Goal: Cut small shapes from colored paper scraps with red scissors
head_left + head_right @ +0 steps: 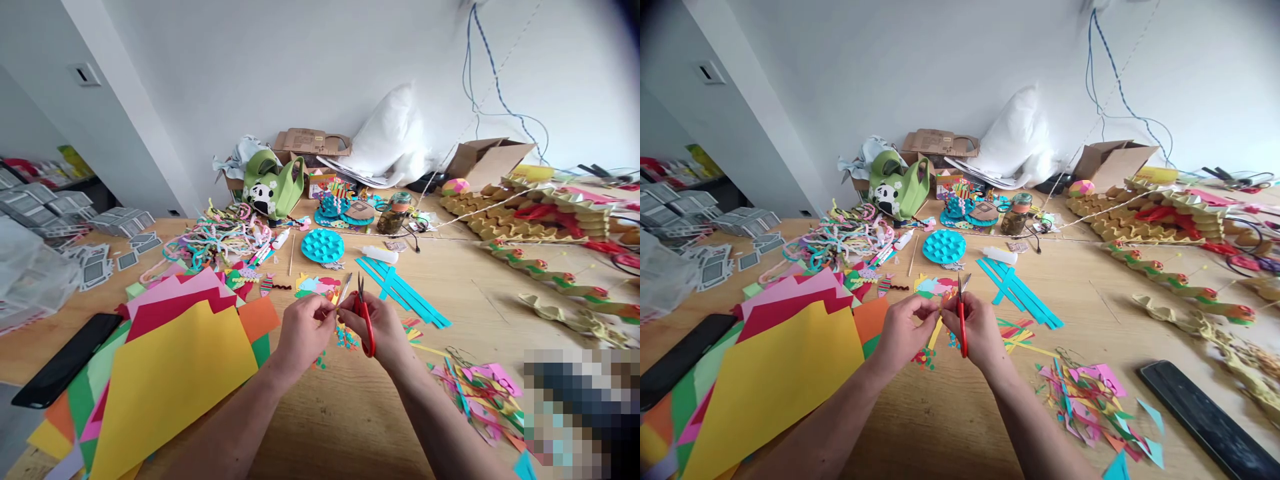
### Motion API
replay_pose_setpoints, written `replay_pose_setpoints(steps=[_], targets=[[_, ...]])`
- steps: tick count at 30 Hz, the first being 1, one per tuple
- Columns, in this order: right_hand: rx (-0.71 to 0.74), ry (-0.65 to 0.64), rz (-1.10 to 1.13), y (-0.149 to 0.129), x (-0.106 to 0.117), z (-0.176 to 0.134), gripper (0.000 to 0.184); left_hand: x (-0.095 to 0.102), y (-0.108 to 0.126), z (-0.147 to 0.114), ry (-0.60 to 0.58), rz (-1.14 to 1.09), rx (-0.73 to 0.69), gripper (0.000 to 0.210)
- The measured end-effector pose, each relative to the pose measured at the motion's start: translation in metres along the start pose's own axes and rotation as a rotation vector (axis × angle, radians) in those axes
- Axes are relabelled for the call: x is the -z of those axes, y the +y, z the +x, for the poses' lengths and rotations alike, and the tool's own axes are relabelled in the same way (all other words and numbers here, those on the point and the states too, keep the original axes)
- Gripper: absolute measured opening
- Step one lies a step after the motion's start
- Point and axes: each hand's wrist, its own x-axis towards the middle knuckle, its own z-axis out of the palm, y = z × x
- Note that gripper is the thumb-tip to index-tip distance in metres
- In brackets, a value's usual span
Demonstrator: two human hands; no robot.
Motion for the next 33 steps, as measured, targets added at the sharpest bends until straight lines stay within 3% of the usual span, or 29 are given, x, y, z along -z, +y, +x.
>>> replay_pose_setpoints(steps=[4, 8, 11, 15, 21, 24, 28, 33], targets=[[-0.025, 0.005, 0.029, 0.0, -0.001, 0.0, 0.024, 0.001, 0.0, 0.002, -0.005, -0.127, 0.124, 0.006], [-0.028, 0.003, 0.062, -0.002, -0.002, 0.0, 0.026, 0.002, -0.005, 0.006, -0.09, -0.351, 0.286, 0.006], [-0.018, 0.011, 0.055, -0.001, -0.001, 0.001, 0.026, 0.002, -0.009, 0.007, -0.098, -0.395, 0.313, 0.007], [-0.002, -0.012, 0.005, 0.005, -0.001, 0.002, 0.025, 0.003, -0.006, 0.005, -0.058, -0.283, 0.235, 0.01], [0.005, 0.004, -0.079, 0.011, -0.001, 0.003, 0.025, 0.003, -0.002, 0.002, -0.047, -0.003, 0.005, 0.008], [0.007, 0.011, -0.103, 0.012, 0.0, 0.003, 0.024, 0.002, -0.003, 0.002, -0.05, 0.049, -0.019, 0.008], [0.024, -0.001, -0.069, 0.011, 0.0, 0.004, 0.023, 0.001, -0.004, 0.003, -0.063, -0.008, 0.08, 0.006], [0.013, 0.017, -0.007, 0.004, 0.0, 0.003, 0.022, 0.001, -0.002, 0.005, -0.139, -0.287, 0.292, 0.002]])
